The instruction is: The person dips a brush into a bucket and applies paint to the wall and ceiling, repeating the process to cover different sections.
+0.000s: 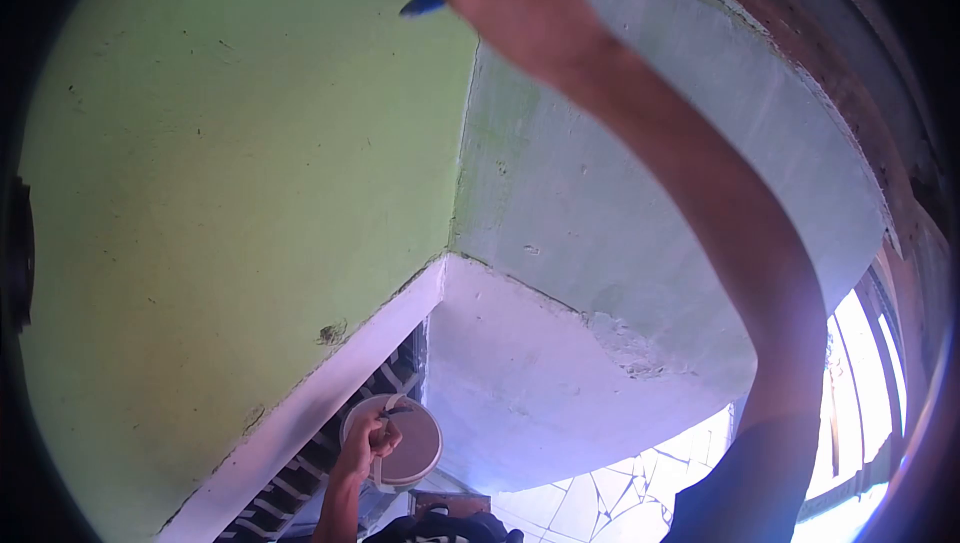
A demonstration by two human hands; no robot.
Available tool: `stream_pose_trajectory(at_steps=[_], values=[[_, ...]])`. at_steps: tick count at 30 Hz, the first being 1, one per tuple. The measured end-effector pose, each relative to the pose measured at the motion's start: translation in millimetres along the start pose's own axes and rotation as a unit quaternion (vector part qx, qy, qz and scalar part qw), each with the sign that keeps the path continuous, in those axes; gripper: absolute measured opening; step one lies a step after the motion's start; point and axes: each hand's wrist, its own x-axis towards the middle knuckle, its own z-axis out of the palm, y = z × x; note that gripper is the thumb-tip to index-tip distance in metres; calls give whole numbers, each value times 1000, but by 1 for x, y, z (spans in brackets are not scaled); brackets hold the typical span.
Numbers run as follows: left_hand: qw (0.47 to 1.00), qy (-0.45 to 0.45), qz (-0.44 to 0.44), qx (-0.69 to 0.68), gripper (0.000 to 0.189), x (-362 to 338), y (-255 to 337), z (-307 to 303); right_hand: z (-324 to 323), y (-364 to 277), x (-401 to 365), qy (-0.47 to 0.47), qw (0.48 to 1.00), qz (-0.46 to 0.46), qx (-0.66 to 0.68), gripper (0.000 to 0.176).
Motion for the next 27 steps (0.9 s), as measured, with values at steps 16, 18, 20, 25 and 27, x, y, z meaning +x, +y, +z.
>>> stream_pose_trajectory(at_steps=[16, 18, 20, 25, 27], values=[[1000, -5, 12, 18, 51, -3, 4, 9, 16, -193, -156, -165, 908, 59, 380, 9], [1000, -4, 12, 23, 51, -5, 5, 7, 20, -185, -153, -158, 876, 156, 428, 9], [999, 2, 2, 33, 49, -6, 9, 10, 21, -141, -130, -179, 868, 232, 401, 15], [999, -6, -5, 36, 48, 1, 2, 6, -2, -10, -43, -87, 953, 166, 236, 17], [1000, -1, -14, 16, 48, 4, -3, 4, -17, 25, -10, -71, 979, 145, 121, 11]])
